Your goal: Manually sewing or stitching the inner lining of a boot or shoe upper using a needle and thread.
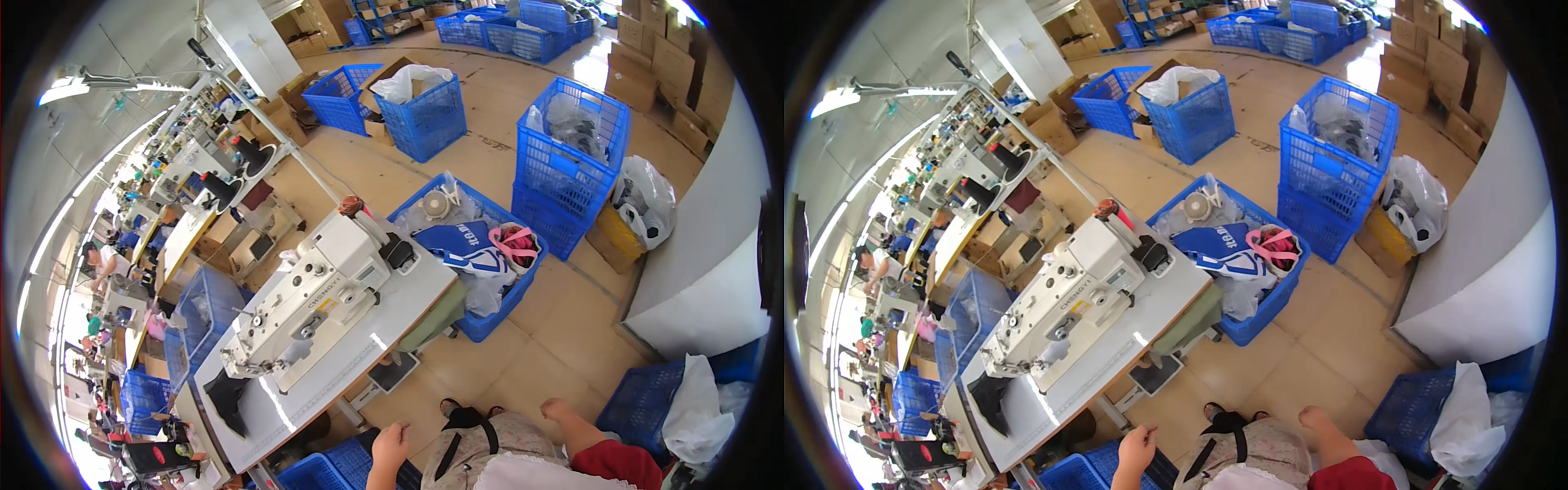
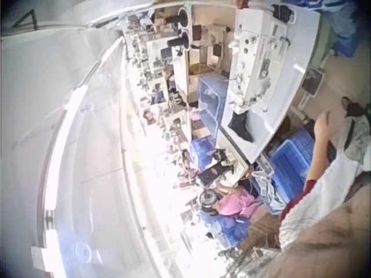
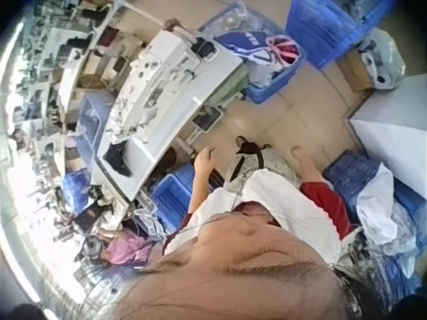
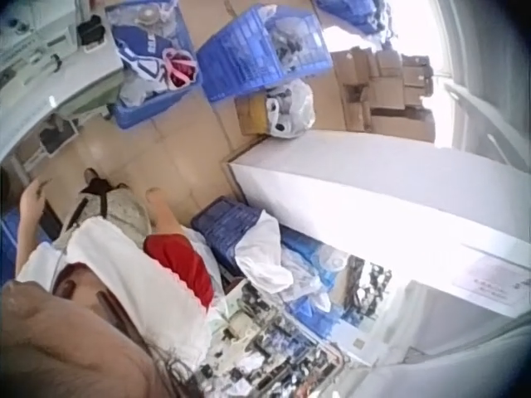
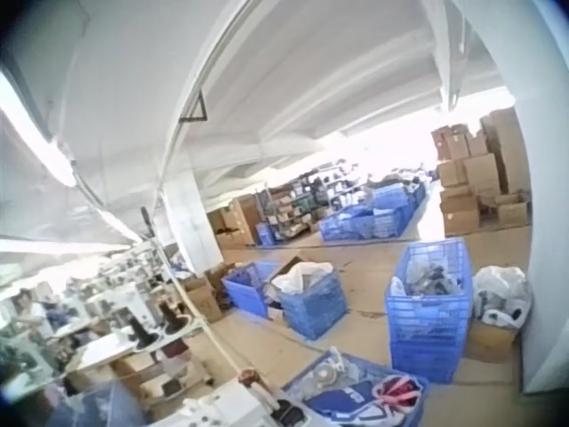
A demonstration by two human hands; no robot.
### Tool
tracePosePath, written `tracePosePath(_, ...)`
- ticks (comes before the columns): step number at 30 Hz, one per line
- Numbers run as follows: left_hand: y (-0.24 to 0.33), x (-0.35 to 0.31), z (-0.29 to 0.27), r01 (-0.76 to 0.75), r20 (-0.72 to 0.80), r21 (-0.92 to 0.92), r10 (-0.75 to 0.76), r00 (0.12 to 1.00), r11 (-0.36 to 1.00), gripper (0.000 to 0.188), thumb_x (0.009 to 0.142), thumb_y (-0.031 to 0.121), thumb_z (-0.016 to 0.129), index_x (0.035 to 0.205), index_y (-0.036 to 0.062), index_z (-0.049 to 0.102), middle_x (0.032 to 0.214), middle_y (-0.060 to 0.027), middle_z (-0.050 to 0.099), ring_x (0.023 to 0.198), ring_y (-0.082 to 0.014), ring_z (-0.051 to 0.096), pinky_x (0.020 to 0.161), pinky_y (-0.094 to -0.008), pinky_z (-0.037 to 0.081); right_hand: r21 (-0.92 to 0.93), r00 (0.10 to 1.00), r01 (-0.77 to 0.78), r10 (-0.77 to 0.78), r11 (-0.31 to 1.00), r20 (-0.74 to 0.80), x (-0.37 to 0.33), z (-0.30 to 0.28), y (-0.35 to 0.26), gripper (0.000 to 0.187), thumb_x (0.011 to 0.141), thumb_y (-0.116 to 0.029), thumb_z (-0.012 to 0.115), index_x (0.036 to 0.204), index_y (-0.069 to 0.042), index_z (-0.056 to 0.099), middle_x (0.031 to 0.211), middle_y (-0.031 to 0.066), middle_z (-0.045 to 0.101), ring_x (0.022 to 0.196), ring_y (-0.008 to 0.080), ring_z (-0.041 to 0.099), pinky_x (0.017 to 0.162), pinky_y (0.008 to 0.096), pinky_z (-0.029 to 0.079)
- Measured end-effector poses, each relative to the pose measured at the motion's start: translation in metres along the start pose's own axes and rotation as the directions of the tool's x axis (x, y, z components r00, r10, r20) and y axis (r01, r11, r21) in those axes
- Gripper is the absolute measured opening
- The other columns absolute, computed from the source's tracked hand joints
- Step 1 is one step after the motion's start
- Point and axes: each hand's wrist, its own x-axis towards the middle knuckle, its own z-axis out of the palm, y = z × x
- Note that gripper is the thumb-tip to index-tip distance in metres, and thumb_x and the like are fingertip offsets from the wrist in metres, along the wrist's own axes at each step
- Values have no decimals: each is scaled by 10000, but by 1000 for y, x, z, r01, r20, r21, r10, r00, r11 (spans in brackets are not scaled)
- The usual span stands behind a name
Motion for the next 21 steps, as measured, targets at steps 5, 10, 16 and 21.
tracePosePath(5, -35, 24, -10, 102, 36, 68, -105, 994, 992, 129, 812, 187, 576, 868, 104, 656, 760, -127, 636, 752, -304, 607, 654, -403, 482, 25, 997, 75, -76, 997, 19, 13, -6, -35, 213, 659, -228, 564, 686, -35, 649, 623, 92, 631, 583, 198, 607, 587, 340, 487)
tracePosePath(10, -42, 76, -14, 67, 91, 105, -77, 993, 992, 123, 813, 182, 577, 865, 102, 655, 756, -135, 632, 751, -311, 605, 650, -415, 479, 101, 972, 92, -67, 991, -223, 15, -15, -81, 277, 678, -275, 585, 796, -45, 684, 735, 125, 659, 706, 243, 633, 669, 355, 498)
tracePosePath(16, 3, 148, -21, -108, 95, 149, 94, 991, 983, 102, 818, 112, 581, 857, 29, 625, 728, -129, 629, 668, -263, 624, 594, -353, 480, 117, 971, 87, -58, 989, -231, 50, -36, -97, 256, 702, -266, 611, 870, -91, 694, 883, 143, 663, 855, 301, 625, 764, 390, 490)
tracePosePath(21, 45, 189, -1, 90, 112, 135, -105, 988, 987, 264, 877, 221, 522, 1021, 18, 610, 935, -188, 628, 856, -337, 597, 772, -392, 466, 95, 950, 143, -110, 985, -291, 87, -119, -110, 229, 721, -255, 608, 876, -110, 694, 894, 133, 662, 859, 303, 622, 766, 392, 491)
